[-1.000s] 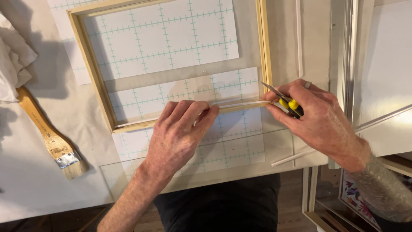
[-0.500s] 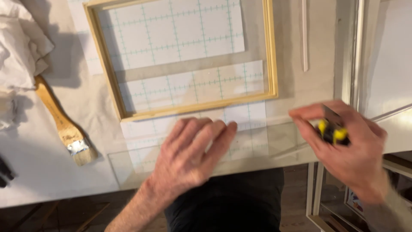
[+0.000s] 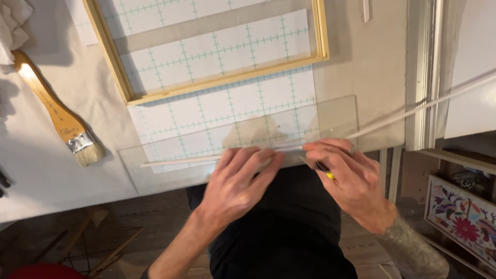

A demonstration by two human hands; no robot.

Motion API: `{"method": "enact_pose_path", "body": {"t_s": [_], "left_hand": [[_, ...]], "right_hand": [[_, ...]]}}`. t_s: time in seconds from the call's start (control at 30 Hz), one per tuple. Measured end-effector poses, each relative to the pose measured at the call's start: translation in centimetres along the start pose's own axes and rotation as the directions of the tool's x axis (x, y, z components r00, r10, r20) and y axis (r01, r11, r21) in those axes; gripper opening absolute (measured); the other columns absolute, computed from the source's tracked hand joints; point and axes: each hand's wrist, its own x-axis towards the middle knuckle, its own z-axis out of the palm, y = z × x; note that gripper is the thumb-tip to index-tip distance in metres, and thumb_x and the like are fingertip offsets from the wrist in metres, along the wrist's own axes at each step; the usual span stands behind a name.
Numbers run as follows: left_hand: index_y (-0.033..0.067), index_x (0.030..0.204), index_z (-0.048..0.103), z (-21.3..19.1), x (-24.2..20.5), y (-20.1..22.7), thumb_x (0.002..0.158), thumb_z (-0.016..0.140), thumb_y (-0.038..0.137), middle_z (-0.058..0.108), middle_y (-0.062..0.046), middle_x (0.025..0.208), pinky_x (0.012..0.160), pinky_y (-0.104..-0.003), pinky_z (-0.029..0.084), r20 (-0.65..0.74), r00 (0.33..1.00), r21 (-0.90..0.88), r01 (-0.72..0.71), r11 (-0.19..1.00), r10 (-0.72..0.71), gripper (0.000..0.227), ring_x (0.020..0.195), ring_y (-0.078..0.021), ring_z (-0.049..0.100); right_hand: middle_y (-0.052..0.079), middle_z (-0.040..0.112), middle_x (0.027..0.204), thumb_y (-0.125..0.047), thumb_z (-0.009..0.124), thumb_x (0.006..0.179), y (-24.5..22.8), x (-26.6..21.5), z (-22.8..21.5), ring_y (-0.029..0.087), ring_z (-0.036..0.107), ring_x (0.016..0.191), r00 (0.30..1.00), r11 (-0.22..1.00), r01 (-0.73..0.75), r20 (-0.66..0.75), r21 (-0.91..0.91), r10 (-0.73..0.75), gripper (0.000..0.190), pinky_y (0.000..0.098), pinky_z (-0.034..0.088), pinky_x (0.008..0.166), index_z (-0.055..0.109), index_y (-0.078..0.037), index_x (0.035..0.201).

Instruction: The person takes thin white spacer strips from a bundle on the worktable, measures one against a wooden picture frame, cuts it to length with a utility knife, trims and fits the cut ends, and presses the finished strip into the rebate of the frame alongside the glass.

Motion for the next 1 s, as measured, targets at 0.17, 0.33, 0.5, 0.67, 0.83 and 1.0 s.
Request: {"method": "enact_pose_path", "body": {"t_s": [0.17, 0.33, 0.5, 0.67, 0.83, 1.0], "left_hand": [[0.0035, 0.123, 0.071, 2.0, 1.2, 0.6, 0.089, 0.068, 0.013, 0.064, -0.007, 0.123, 0.087, -0.039, 0.05, -0.038, 0.997, -0.029, -0.067, 0.997, 0.066, 0.035, 0.111, -0.0223, 0.064], [0.0037, 0.124, 0.07, 2.7, 1.8, 0.4, 0.09, 0.071, 0.009, 0.062, -0.007, 0.124, 0.087, -0.039, 0.05, -0.078, 0.995, 0.005, -0.055, 0.998, 0.055, 0.034, 0.11, -0.0222, 0.064], [0.003, 0.123, 0.071, 2.5, 2.9, 0.5, 0.088, 0.072, 0.006, 0.061, -0.005, 0.121, 0.089, -0.039, 0.051, -0.031, 0.999, -0.002, -0.031, 1.0, 0.031, 0.036, 0.109, -0.0216, 0.064], [0.0006, 0.123, 0.071, 3.0, 3.1, 0.6, 0.092, 0.071, 0.008, 0.059, -0.006, 0.12, 0.084, -0.036, 0.05, -0.018, 0.995, 0.051, -0.095, 0.994, 0.096, 0.032, 0.108, -0.0206, 0.063], [-0.0005, 0.128, 0.069, 3.1, 2.9, 0.6, 0.093, 0.069, 0.009, 0.057, -0.007, 0.121, 0.085, -0.036, 0.051, 0.031, 0.994, 0.067, -0.105, 0.992, 0.104, 0.036, 0.109, -0.0203, 0.061], [0.0005, 0.131, 0.068, 3.3, 2.9, 0.7, 0.096, 0.067, 0.011, 0.056, -0.006, 0.122, 0.085, -0.035, 0.051, 0.051, 0.992, 0.087, -0.116, 0.99, 0.111, 0.037, 0.111, -0.0197, 0.06]], "right_hand": [[0.005, 0.076, 0.11, -0.003, 0.081, 0.087, -0.7, -1.6, -0.3, 0.017, 0.073, 0.099, 0.964, 0.966, -0.249, -0.083, 0.065, 0.253, 0.026, 0.0303, 0.06, 0.077, 0.065, -0.004, 0.108], [0.012, 0.071, 0.102, -0.009, 0.07, 0.095, -2.4, -4.5, -1.4, 0.024, 0.072, 0.087, 0.833, 0.827, -0.552, 0.026, 0.11, 0.553, 0.038, 0.0339, 0.058, 0.076, 0.06, -0.001, 0.131], [0.022, 0.063, 0.113, -0.005, 0.061, 0.094, -4.5, -4.2, -0.9, 0.037, 0.068, 0.092, 0.815, 0.811, -0.576, 0.157, 0.105, 0.559, 0.058, 0.0399, 0.055, 0.078, 0.045, 0.0, 0.15], [0.017, 0.066, 0.125, -0.007, 0.066, 0.095, -4.4, -4.7, -0.4, 0.038, 0.069, 0.108, 0.841, 0.838, -0.539, 0.092, 0.085, 0.533, 0.064, 0.042, 0.057, 0.083, 0.041, -0.003, 0.154], [0.018, 0.062, 0.124, -0.003, 0.069, 0.093, -4.5, -4.3, 0.0, 0.034, 0.07, 0.103, 0.863, 0.862, -0.504, 0.018, 0.057, 0.504, 0.059, 0.0386, 0.058, 0.08, 0.05, -0.005, 0.148], [0.013, 0.063, 0.124, -0.002, 0.071, 0.092, -4.3, -3.9, 0.7, 0.027, 0.071, 0.098, 0.855, 0.852, -0.517, 0.005, 0.079, 0.518, 0.054, 0.0356, 0.059, 0.077, 0.057, -0.008, 0.144]]}}
